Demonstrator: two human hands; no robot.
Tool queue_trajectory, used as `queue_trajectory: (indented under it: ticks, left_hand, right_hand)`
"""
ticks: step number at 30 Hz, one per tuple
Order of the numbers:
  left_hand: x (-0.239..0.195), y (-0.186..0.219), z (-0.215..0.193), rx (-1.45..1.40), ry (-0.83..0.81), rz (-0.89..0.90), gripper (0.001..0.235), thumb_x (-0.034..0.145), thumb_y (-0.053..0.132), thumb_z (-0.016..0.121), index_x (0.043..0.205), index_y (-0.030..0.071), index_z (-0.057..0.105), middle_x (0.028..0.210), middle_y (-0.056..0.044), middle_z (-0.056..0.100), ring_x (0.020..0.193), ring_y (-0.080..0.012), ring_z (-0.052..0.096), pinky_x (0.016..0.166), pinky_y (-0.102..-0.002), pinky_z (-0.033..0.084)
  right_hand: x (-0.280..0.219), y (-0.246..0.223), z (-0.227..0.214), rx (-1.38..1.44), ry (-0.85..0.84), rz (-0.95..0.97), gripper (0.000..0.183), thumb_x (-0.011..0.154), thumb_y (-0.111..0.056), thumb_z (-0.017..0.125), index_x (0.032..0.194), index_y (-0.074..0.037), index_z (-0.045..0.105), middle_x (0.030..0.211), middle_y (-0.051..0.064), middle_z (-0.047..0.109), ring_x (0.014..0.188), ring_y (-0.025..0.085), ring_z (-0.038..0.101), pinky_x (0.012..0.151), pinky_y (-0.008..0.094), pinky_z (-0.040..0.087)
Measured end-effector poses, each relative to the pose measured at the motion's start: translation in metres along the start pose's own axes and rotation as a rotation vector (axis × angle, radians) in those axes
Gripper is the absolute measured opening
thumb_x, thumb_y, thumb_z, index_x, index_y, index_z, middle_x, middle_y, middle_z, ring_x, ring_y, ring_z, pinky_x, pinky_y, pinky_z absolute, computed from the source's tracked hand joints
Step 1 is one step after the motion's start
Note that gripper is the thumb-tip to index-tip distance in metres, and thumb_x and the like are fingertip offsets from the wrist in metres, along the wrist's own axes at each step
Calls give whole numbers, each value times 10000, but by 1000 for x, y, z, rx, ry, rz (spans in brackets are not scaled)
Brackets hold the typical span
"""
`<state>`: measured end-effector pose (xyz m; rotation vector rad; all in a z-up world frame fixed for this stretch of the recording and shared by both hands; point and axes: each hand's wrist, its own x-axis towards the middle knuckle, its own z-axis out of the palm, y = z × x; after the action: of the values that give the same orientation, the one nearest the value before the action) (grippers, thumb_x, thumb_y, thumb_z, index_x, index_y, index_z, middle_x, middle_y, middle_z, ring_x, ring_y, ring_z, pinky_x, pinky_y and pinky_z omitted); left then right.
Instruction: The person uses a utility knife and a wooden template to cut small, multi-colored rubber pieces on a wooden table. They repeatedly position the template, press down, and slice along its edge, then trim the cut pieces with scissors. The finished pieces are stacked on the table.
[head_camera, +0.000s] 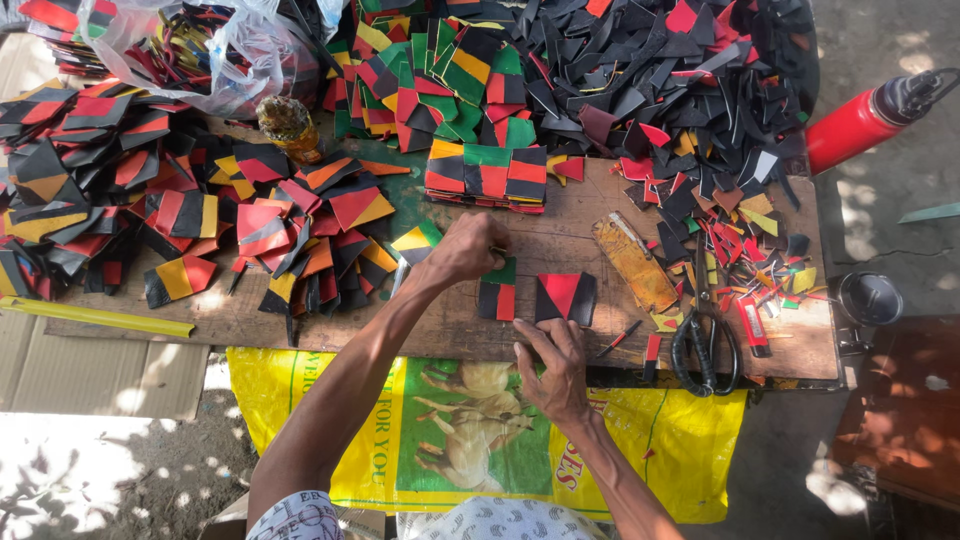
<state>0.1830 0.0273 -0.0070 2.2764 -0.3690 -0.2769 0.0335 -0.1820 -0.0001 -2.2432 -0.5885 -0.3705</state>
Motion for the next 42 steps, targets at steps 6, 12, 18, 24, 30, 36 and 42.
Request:
queue_trajectory:
  ticks: [6, 12, 18, 24, 30, 36, 42]
  left_hand:
    - [-1, -10, -2, -27, 28, -4, 261, 671, -12, 818, 928, -4, 770, 920, -135, 785, 871, -243, 773, 811, -354, 591]
    - [-2, -9, -3, -43, 30, -10, 240, 673, -5, 808, 910, 13, 777, 905, -137, 786, 846, -248, 778, 790, -362, 597]
    - [-3, -4, -3, -30, 46, 1, 228, 663, 14, 829, 888, 22, 786, 893, -142, 785, 845, -265, 764, 782, -372, 579]
    - [-1, -6, 0, -49, 0, -9, 265, 683, -29, 812, 942, 18, 777, 934, -116, 795, 857, -224, 778, 808, -340, 602]
    - [1, -9, 0, -65, -5, -15, 260, 700, -53, 813, 951, 0, 769, 951, -122, 791, 888, -228, 776, 812, -335, 614]
    - [3, -12, 0, -57, -12, -9, 251, 701, -61, 803, 942, 1, 769, 945, -118, 790, 878, -226, 773, 806, -333, 619]
    - [1, -14, -1, -74, 0, 15, 238, 692, -54, 803, 922, -10, 763, 931, -115, 794, 858, -216, 772, 795, -334, 618]
  right_hand:
    - [0, 1, 2, -6, -16, -1, 352, 807, -55, 752, 1158, -25, 741, 923, 93, 602, 869, 269, 559, 800, 424, 440]
    - [0, 1, 2, -10, -13, 0, 348, 807, -59, 753, 1154, -27, 739, 927, 94, 603, 872, 274, 558, 801, 423, 446]
    - [1, 0, 1, -28, -19, 3, 350, 802, -68, 759, 1150, -29, 744, 931, 100, 598, 880, 285, 555, 803, 432, 445]
    - [-2, 1, 2, -28, -32, 14, 353, 808, -76, 760, 1157, -26, 742, 940, 102, 599, 886, 281, 559, 806, 437, 445]
    - [-2, 3, 2, -8, -39, 11, 355, 820, -69, 760, 1171, -19, 734, 944, 106, 595, 895, 275, 560, 812, 432, 454]
    - [-2, 2, 1, -12, -45, 9, 358, 814, -66, 760, 1168, -24, 735, 948, 105, 598, 892, 276, 559, 808, 436, 449]
    - [-2, 2, 2, -13, -41, 13, 355, 823, -74, 757, 1174, -33, 735, 952, 100, 600, 894, 276, 562, 814, 435, 448]
